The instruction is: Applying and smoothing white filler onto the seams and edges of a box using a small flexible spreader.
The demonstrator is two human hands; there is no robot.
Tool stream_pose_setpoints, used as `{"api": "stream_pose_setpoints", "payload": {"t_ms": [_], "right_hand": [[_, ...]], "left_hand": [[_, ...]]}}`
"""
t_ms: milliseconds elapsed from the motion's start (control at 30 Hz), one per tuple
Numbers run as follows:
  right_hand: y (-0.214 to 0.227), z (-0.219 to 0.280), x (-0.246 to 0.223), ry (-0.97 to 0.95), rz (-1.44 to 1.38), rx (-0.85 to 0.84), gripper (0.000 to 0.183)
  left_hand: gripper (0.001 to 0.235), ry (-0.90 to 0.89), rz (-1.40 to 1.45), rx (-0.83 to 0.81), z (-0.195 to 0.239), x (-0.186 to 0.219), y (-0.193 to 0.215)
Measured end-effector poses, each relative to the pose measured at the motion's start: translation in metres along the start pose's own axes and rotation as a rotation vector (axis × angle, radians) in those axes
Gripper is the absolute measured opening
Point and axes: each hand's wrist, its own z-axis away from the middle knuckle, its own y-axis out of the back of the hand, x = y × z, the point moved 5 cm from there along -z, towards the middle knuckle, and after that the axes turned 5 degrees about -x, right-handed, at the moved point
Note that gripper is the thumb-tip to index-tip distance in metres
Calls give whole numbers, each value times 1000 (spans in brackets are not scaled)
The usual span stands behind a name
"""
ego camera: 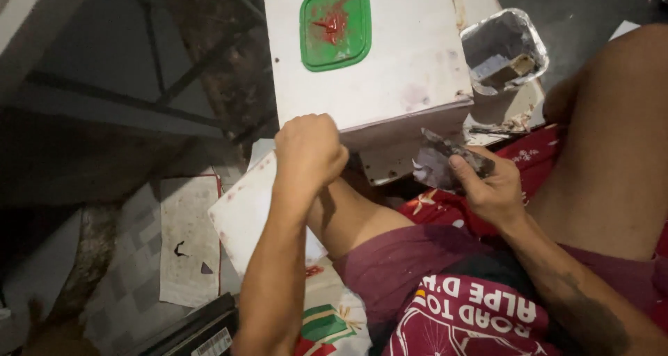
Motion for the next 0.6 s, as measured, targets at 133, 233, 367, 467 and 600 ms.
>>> {"api": "stream_pose_setpoints", "payload": {"t_ms": [133,233,367,467,600], "right_hand": [[-4,0,6,8,-35,-4,12],[-7,-4,-4,21,31,-30,7],[-13,-2,-5,36,-10,-23,7],[-12,3,-5,45,-9,-22,7],[12,9,4,-117,6,109,21]], "left_hand": [[21,9,79,-64,14,27,21],[21,27,82,-70,24,34,31],[27,5,94,-59,25,33,25],[27,-52,125,-19,26,22,24],[35,-221,278,256,67,-3,73]]}}
